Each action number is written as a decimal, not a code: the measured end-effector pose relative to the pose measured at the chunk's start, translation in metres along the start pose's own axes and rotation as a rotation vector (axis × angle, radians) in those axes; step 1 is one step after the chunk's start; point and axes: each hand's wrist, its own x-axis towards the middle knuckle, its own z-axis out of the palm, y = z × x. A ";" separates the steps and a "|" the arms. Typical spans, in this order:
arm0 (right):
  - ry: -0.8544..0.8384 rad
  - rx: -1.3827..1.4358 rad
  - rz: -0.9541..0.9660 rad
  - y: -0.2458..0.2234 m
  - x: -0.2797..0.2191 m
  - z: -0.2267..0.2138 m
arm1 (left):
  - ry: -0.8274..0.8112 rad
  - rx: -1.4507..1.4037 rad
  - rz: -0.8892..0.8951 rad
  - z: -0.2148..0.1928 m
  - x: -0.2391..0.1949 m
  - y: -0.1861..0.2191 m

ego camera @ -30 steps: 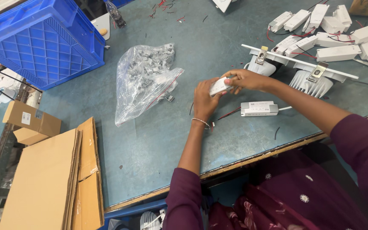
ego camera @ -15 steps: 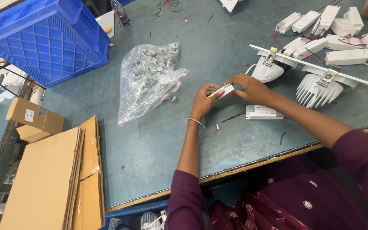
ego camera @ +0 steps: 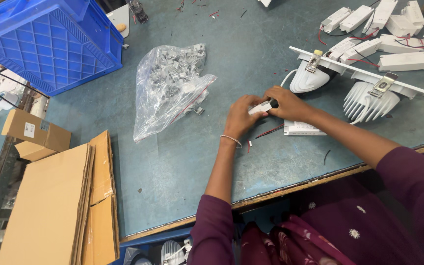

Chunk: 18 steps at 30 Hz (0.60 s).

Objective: The person connects drivers to LED light fixtures by hand using terminal connectors and then places the finished units into a blue plastic crate.

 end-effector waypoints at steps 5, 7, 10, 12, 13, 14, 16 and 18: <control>0.026 0.056 -0.021 -0.003 0.001 -0.001 | 0.002 0.049 0.033 0.003 -0.001 0.001; 0.012 0.102 0.057 -0.006 0.002 -0.003 | 0.007 0.077 0.013 0.006 -0.003 0.000; 0.029 0.096 0.060 -0.009 0.003 -0.003 | 0.050 0.161 0.011 0.017 -0.004 0.002; 0.038 0.110 0.049 -0.008 0.003 -0.002 | 0.078 0.220 0.019 0.027 -0.006 0.003; 0.043 0.115 0.039 -0.006 0.004 -0.002 | 0.089 0.246 0.025 0.030 -0.005 0.002; 0.047 0.106 0.042 -0.005 0.004 0.000 | 0.100 0.273 0.031 0.034 -0.005 0.001; 0.053 0.084 0.037 -0.004 0.007 0.000 | 0.100 0.304 0.011 0.039 -0.003 0.000; 0.042 0.107 0.080 -0.003 0.008 0.000 | 0.109 0.317 -0.011 0.040 0.001 -0.002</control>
